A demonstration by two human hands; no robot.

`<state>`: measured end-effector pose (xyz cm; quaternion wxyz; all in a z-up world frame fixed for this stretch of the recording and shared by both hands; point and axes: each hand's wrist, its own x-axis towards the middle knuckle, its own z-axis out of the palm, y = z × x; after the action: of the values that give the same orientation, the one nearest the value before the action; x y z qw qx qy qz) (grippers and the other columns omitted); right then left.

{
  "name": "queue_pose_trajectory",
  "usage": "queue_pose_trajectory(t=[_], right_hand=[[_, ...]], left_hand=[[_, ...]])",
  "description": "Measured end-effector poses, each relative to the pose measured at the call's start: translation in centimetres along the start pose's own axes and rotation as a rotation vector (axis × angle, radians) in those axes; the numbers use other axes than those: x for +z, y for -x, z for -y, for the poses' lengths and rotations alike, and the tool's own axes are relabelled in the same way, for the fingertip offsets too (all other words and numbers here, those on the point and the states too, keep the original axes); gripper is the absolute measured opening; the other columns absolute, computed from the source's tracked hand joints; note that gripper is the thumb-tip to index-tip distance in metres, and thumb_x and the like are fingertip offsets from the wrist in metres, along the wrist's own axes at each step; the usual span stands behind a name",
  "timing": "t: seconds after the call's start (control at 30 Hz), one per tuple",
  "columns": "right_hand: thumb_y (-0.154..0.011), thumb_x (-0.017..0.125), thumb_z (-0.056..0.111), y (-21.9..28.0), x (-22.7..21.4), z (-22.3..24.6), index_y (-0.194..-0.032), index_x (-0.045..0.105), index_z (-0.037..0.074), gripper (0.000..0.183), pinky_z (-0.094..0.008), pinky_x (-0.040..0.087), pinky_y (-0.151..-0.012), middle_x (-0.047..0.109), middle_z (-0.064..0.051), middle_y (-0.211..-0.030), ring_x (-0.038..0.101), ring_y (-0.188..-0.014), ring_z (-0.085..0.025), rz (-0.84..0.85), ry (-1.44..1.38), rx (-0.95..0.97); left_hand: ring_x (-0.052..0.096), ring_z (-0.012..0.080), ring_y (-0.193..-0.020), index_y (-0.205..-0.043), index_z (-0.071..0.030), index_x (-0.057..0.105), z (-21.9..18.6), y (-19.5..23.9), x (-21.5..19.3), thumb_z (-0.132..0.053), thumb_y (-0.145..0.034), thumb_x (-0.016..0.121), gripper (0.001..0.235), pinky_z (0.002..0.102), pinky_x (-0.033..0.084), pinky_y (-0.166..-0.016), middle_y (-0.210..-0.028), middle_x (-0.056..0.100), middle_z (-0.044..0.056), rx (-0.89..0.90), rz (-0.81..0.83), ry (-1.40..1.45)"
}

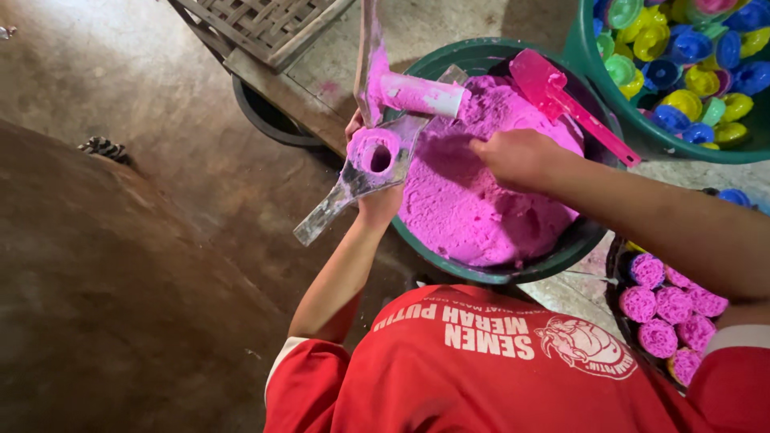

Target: The person scoops pink powder from a green bucket using a wooden stick and fills small colorful plastic molds arranged in a basket. The person repeatedly packs the powder into each mold cavity and places the filled molds back into the basket.

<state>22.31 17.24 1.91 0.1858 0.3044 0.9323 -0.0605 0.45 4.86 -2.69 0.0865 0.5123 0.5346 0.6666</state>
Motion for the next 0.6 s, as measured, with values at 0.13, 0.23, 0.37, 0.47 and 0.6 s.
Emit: queue_pose_trajectory(t=[0.13, 0.23, 0.37, 0.47, 0.6], right_hand=[[-0.065, 0.084, 0.033, 1.9, 1.1, 1.4, -0.140, 0.056, 0.019, 0.081, -0.052, 0.056, -0.067, 0.072, -0.018, -0.082, 0.071, -0.076, -0.038, -0.026, -0.141, -0.071], [-0.077, 0.073, 0.019, 4.4, 1.4, 2.4, -0.146, 0.055, 0.029, 0.072, -0.050, 0.056, -0.068, 0.072, -0.018, -0.084, 0.071, -0.075, -0.037, -0.042, -0.283, -0.009], [-0.088, 0.064, 0.018, 8.7, -0.3, 3.2, -0.135, 0.067, 0.025, 0.048, -0.046, 0.056, -0.068, 0.073, -0.019, -0.087, 0.072, -0.070, -0.034, -0.206, -0.560, -0.039], [-0.090, 0.064, 0.018, 12.6, -3.4, 1.7, -0.132, 0.068, 0.022, 0.043, -0.039, 0.053, -0.060, 0.072, -0.017, -0.076, 0.068, -0.059, -0.025, -0.232, -0.638, 0.103], [-0.096, 0.065, 0.021, 16.5, -7.6, -0.7, -0.138, 0.065, 0.022, 0.042, -0.032, 0.041, -0.050, 0.055, -0.013, -0.059, 0.046, -0.053, -0.013, -0.219, -0.709, 0.224]], left_hand=[[0.055, 0.0253, -0.121, -0.133, 0.001, 0.052, -0.2, 0.2, 0.0, -0.006, -0.091, 0.073, 0.047, 0.035, 0.046, -0.106, -0.139, 0.051, 0.012, 0.013, -0.012, 0.048], [0.056, 0.0257, -0.121, -0.133, 0.001, 0.052, -0.4, 0.3, -0.1, -0.005, -0.092, 0.072, 0.045, 0.036, 0.046, -0.107, -0.137, 0.052, 0.013, 0.048, -0.029, 0.044], [0.063, 0.0236, -0.098, -0.115, -0.006, 0.062, -0.1, -1.5, -1.6, -0.005, -0.093, 0.078, 0.027, 0.031, 0.052, -0.089, -0.111, 0.064, 0.010, 0.092, -0.035, -0.196], [0.068, 0.0258, -0.099, -0.129, -0.002, 0.056, 0.2, -3.7, -3.6, -0.012, -0.090, 0.082, 0.048, 0.035, 0.057, -0.092, -0.114, 0.066, 0.013, 0.113, -0.009, -0.245], [0.066, 0.0317, -0.110, -0.143, 0.005, 0.050, -0.9, -5.8, -3.2, -0.030, -0.083, 0.087, 0.079, 0.041, 0.056, -0.090, -0.142, 0.058, 0.021, 0.155, 0.089, -0.546]])
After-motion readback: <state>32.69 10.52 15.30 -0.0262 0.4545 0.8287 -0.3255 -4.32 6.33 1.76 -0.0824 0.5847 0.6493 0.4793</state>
